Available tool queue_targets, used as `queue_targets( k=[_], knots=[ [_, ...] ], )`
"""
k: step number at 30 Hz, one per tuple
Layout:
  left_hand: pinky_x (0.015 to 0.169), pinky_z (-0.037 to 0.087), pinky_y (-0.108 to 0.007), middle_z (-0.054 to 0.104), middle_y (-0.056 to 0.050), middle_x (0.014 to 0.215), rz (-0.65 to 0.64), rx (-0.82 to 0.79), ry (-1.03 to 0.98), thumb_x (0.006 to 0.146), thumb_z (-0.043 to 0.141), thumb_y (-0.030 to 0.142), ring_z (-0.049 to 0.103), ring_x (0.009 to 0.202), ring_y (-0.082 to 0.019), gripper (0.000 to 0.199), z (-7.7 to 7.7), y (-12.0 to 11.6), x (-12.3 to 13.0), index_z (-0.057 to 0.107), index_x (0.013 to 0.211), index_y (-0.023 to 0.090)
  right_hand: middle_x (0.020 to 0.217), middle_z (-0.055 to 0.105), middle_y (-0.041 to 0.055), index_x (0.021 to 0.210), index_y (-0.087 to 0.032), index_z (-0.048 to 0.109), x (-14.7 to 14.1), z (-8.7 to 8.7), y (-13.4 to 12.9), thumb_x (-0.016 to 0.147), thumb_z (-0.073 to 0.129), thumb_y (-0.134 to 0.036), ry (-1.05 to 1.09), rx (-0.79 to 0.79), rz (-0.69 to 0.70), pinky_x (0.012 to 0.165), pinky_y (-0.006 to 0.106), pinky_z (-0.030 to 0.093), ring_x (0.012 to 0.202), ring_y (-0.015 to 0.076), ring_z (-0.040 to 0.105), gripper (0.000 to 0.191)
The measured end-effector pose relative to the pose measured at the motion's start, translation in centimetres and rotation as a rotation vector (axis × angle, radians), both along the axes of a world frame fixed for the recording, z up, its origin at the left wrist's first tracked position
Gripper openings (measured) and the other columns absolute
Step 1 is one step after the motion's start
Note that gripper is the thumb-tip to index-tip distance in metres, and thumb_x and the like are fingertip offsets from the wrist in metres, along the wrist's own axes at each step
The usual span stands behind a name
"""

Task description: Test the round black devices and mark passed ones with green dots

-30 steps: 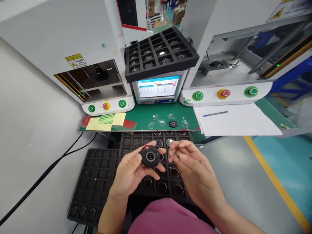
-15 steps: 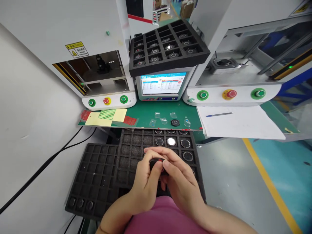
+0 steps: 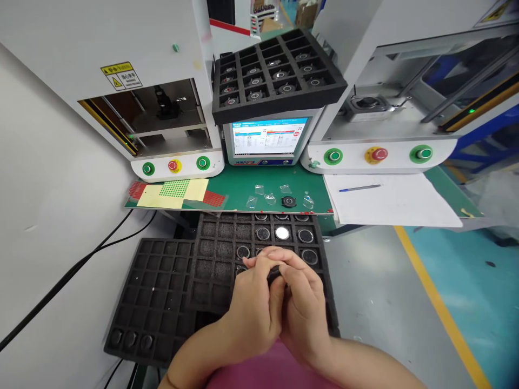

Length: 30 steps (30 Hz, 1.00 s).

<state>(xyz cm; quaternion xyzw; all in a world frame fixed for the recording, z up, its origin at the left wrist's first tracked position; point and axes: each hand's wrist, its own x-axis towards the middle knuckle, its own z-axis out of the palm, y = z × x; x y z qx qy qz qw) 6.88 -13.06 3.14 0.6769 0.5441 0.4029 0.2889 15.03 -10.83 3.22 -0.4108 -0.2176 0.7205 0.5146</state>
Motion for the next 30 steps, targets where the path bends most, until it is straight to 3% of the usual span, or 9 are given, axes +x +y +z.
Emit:
queue_targets(
  k=[7, 11, 13, 15, 17, 20, 22, 25, 30],
  knots=[
    [0.065, 0.050, -0.032, 0.072, -0.009, 0.089, 0.017, -0.038, 0.044, 0.095, 0.034, 0.023, 0.069, 0.074, -0.022, 0.021, -0.8, 0.6, 0.7, 0.047, 0.110, 0.017, 0.073, 0.070, 0.0015, 0.066, -0.021, 0.066, 0.1, -0.4, 0.4, 0.064, 0.064, -0.030, -0.005, -0.112, -0.041, 0.076, 0.037, 0.055, 0.078, 0.0240, 0.070, 0.009],
    [0.073, 0.053, -0.035, 0.071, -0.013, 0.097, -0.007, -0.034, 0.011, 0.093, 0.035, 0.021, 0.070, 0.083, -0.024, 0.025, -2.1, 2.0, 0.9, 0.052, 0.110, 0.016, 0.070, 0.070, 0.0016, 0.069, -0.022, 0.063, 0.3, -1.9, 1.8, 0.069, 0.066, -0.035, 0.015, -0.136, -0.052, 0.068, 0.033, 0.055, 0.076, 0.0223, 0.069, 0.014],
    [0.071, 0.053, -0.033, 0.071, -0.012, 0.095, -0.029, -0.101, -0.025, 0.093, 0.036, 0.023, 0.070, 0.079, -0.023, 0.025, -3.5, 4.1, 0.6, 0.056, 0.106, 0.015, 0.075, 0.071, 0.0027, 0.075, -0.021, 0.065, 0.9, -3.6, 3.3, 0.069, 0.068, -0.040, 0.001, -0.123, -0.049, 0.060, 0.030, 0.054, 0.071, 0.0202, 0.068, 0.020],
    [0.060, 0.052, -0.027, 0.071, -0.006, 0.083, -0.008, -0.237, -0.023, 0.095, 0.037, 0.026, 0.068, 0.063, -0.018, 0.027, -5.3, 7.3, -0.3, 0.060, 0.102, 0.016, 0.083, 0.071, 0.0039, 0.084, -0.020, 0.066, 1.9, -6.1, 5.2, 0.066, 0.072, -0.042, -0.095, -0.066, -0.085, 0.057, 0.029, 0.054, 0.072, 0.0190, 0.067, 0.029],
    [0.053, 0.050, -0.025, 0.069, -0.004, 0.077, 0.108, -0.329, 0.035, 0.096, 0.037, 0.029, 0.064, 0.053, -0.014, 0.030, -7.4, 11.3, -1.7, 0.063, 0.099, 0.014, 0.087, 0.070, 0.0027, 0.085, -0.020, 0.064, 3.0, -8.7, 7.4, 0.063, 0.074, -0.041, -0.263, 0.033, -0.169, 0.064, 0.029, 0.056, 0.078, 0.0177, 0.067, 0.032],
    [0.071, 0.053, -0.030, 0.070, -0.006, 0.086, 0.314, -0.313, 0.082, 0.091, 0.053, 0.028, 0.067, 0.071, -0.017, 0.020, -10.6, 16.7, -4.4, 0.065, 0.100, 0.014, 0.073, 0.064, -0.0035, 0.075, -0.021, 0.055, 4.4, -11.8, 10.5, 0.062, 0.071, -0.042, -0.452, 0.167, -0.236, 0.066, 0.025, 0.055, 0.070, 0.0123, 0.065, 0.030],
    [0.080, 0.053, -0.037, 0.068, -0.007, 0.093, 0.400, -0.323, 0.130, 0.087, 0.062, 0.030, 0.066, 0.085, -0.019, 0.024, -12.6, 19.0, -5.8, 0.063, 0.104, 0.014, 0.065, 0.060, -0.0051, 0.071, -0.020, 0.052, 4.8, -13.1, 12.1, 0.063, 0.069, -0.044, -0.541, 0.248, -0.188, 0.059, 0.024, 0.053, 0.059, 0.0107, 0.061, 0.030],
    [0.087, 0.051, -0.043, 0.065, -0.007, 0.105, 0.441, -0.322, 0.214, 0.089, 0.060, 0.034, 0.062, 0.097, -0.021, 0.027, -15.2, 20.7, -6.5, 0.062, 0.106, 0.014, 0.062, 0.059, -0.0038, 0.070, -0.019, 0.055, 4.5, -13.9, 14.3, 0.064, 0.069, -0.043, -0.680, 0.385, -0.040, 0.053, 0.027, 0.052, 0.052, 0.0120, 0.058, 0.029],
    [0.095, 0.047, -0.046, 0.063, -0.008, 0.112, 0.410, -0.276, 0.340, 0.089, 0.059, 0.037, 0.058, 0.108, -0.022, 0.026, -17.0, 21.1, -7.8, 0.064, 0.102, 0.015, 0.076, 0.069, 0.0040, 0.079, -0.018, 0.063, 1.6, -14.5, 18.6, 0.067, 0.068, -0.042, -0.894, 0.646, 0.208, 0.057, 0.030, 0.052, 0.058, 0.0156, 0.061, 0.027]
  ],
)
